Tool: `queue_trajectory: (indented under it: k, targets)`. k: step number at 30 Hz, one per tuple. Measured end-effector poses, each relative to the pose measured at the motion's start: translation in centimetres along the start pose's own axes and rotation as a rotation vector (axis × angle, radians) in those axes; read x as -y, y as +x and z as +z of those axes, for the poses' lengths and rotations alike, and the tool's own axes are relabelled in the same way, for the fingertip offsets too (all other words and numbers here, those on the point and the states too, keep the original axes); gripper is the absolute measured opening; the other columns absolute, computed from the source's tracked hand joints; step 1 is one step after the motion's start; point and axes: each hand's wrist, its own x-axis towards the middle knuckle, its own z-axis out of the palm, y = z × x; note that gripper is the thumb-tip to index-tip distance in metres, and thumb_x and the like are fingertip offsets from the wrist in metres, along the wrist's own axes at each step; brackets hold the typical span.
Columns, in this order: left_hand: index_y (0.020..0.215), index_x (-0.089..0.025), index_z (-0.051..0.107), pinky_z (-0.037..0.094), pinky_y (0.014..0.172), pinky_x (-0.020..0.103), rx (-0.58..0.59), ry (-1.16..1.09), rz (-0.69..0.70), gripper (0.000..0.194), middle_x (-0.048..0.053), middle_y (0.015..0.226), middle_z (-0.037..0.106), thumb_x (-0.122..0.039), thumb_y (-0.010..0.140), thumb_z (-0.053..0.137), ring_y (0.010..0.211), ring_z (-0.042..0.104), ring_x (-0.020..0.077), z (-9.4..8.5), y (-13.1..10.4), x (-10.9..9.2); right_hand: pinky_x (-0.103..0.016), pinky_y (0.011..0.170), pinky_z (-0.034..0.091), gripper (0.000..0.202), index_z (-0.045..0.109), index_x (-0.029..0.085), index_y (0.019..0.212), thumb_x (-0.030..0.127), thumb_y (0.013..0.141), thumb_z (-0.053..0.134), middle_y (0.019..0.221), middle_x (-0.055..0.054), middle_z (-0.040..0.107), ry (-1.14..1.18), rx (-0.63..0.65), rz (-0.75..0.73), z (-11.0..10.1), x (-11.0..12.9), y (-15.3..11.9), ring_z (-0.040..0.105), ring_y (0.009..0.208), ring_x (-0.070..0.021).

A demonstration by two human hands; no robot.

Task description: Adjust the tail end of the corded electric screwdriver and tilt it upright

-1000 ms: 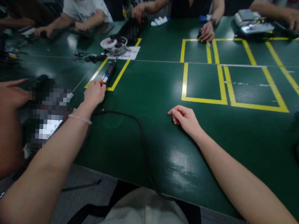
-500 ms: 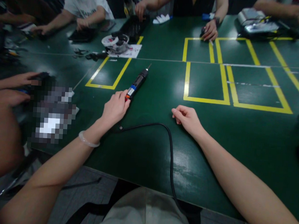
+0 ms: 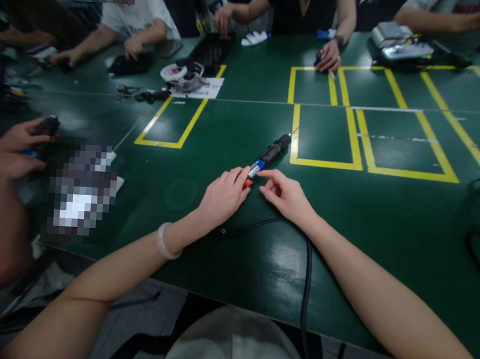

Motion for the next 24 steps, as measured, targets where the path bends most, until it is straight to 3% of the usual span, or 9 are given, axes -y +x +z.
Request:
queue_trajectory:
  k: [6,9,13,17,19,24]
  targets:
    - [0.154,-0.012,0.041,0.052,0.091,0.04,0.039,-0.036,0.06,0.056,0.018,0.144,0.055,-0.03,0.102,0.047,0.115,0.059,0.0296,-0.2,0.0,-1.3,-0.028,0.06,0.041,0.019,0.067,0.023,0.109,0.028,0.09,0.064,0.072,0.001,0.062,-0.127,0.081,-0.047,0.5,0.8,-0.1,0.054,0.059,-0.0146]
    - [0.154,-0.01,0.039,0.05,0.093,0.04,0.061,-0.058,0.063,0.059,0.018,0.144,0.054,-0.031,0.1,0.05,0.117,0.058,0.0298,-0.4,0.1,-1.1,-0.027,0.059,0.038,0.008,0.063,0.022,0.094,0.028,0.089,0.066,0.069,0.002,0.059,-0.178,0.112,-0.032,0.7,0.6,-0.1,0.053,0.058,-0.0145]
    - [0.155,-0.008,0.036,0.05,0.095,0.041,0.071,-0.099,0.071,0.066,0.019,0.142,0.055,-0.038,0.099,0.054,0.118,0.057,0.0311,-0.5,0.0,-0.7,-0.026,0.059,0.037,0.01,0.062,0.022,0.096,0.027,0.089,0.066,0.071,0.002,0.06,-0.203,0.162,-0.032,0.8,0.4,0.0,0.054,0.059,-0.0145]
    - [0.155,-0.011,0.035,0.05,0.095,0.041,0.055,-0.134,0.094,0.07,0.02,0.144,0.053,-0.044,0.097,0.057,0.119,0.057,0.0322,-0.5,-0.1,-0.3,-0.026,0.06,0.04,0.007,0.062,0.022,0.092,0.028,0.09,0.065,0.074,0.0,0.063,-0.169,0.115,-0.036,0.9,0.9,0.0,0.055,0.061,-0.0144]
    - [0.155,-0.011,0.035,0.05,0.095,0.041,0.054,-0.149,0.101,0.071,0.02,0.143,0.053,-0.043,0.097,0.059,0.119,0.057,0.0321,-0.5,-0.1,-0.1,-0.026,0.057,0.042,0.012,0.061,0.021,0.088,0.032,0.09,0.065,0.071,0.0,0.063,-0.067,0.072,0.026,1.0,1.2,-0.1,0.055,0.058,-0.0132]
    - [0.155,-0.009,0.033,0.05,0.094,0.04,0.055,-0.156,0.107,0.074,0.021,0.144,0.052,-0.042,0.095,0.062,0.118,0.057,0.0314,-0.3,-0.3,0.2,-0.02,0.036,0.036,0.036,0.055,0.02,0.08,0.051,0.084,0.071,0.056,0.004,0.059,0.389,0.109,0.381,1.1,1.4,-0.1,0.05,0.041,-0.0091]
